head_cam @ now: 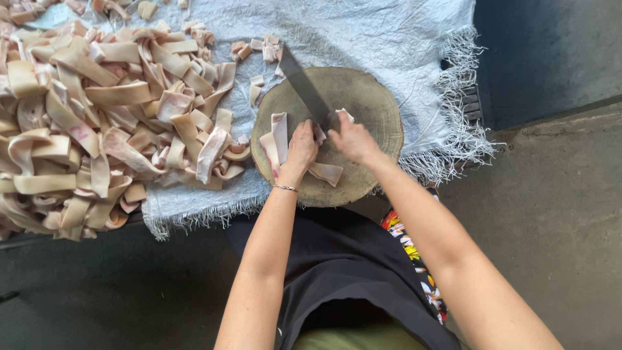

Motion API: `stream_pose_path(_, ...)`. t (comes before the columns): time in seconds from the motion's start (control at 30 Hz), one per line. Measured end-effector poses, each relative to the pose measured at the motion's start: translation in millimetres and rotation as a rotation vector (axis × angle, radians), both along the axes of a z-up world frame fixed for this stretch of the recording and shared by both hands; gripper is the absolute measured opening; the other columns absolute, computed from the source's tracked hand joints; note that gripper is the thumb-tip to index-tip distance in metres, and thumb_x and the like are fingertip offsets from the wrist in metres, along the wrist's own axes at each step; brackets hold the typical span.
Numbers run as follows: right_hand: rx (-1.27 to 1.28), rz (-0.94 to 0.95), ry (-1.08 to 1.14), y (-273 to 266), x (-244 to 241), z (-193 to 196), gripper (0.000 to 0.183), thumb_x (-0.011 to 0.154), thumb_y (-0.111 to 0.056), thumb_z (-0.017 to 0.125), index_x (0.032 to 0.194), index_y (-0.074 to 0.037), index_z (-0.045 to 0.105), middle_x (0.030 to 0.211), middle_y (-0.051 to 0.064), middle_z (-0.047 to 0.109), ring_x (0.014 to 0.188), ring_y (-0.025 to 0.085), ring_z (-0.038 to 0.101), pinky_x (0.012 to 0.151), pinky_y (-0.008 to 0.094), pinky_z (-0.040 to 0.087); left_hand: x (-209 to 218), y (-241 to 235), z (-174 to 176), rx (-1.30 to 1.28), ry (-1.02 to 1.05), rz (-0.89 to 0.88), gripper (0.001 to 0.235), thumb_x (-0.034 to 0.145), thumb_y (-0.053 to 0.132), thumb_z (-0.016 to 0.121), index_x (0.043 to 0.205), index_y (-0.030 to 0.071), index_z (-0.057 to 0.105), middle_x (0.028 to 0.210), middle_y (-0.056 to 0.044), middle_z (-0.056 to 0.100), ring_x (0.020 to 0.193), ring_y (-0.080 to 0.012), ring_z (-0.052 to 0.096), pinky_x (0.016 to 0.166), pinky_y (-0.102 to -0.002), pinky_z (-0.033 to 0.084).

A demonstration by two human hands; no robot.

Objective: The person uses a cleaver to cut strips of pale meat into small cubes on a round wooden cutting board. The cut pieces are gathered and moved to the side of the board onto a white cloth. The person continues cutting additional strips from a pile on the left.

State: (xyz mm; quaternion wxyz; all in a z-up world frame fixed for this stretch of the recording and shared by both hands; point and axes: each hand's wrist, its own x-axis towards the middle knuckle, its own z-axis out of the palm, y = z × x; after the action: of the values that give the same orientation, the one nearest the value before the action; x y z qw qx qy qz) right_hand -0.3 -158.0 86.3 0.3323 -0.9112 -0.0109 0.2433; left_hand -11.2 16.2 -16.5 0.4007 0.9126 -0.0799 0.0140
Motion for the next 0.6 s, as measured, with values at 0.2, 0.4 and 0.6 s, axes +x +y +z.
stream_pose_path(0.2,0.090,-0.048,-0.284,-24,-53,36,0.048,0.101,-0.033,0.059,0.138,-0.007,0.044,0.084,0.030,0.071,0.082,0.052,0.071,0.070,0.058,0.056,-26,38,35,-0.211,0.202,-0.106,0.069,0.082,0.010,0.077,0.142,0.001,0.046,0.127,-0.022,0.066,0.118,-0.0375,0.064,0.100,-0.042,0.051)
stream_pose_path(0.4,-0.034,0.084,-0.327,-21,-100,48,0.046,0.099,-0.035,0.061,0.135,-0.010,0.045,0.077,0.028,0.071,0.076,0.051,0.070,0.067,0.061,0.054,-78,53,63,0.363,-0.021,-0.253,0.039,0.086,0.008,0.069,0.125,0.011,0.069,0.122,-0.011,0.072,0.113,-0.0343,0.066,0.102,-0.044,0.050)
stream_pose_path(0.6,-0.055,0.069,-0.297,-19,-114,28,0.050,0.098,-0.037,0.062,0.137,-0.011,0.044,0.076,0.028,0.070,0.076,0.052,0.068,0.068,0.062,0.053,-85,67,113,0.037,0.262,-0.227,0.024,0.092,0.021,0.069,0.111,0.009,0.077,0.096,-0.011,0.077,0.088,-0.0259,0.072,0.084,-0.040,0.055)
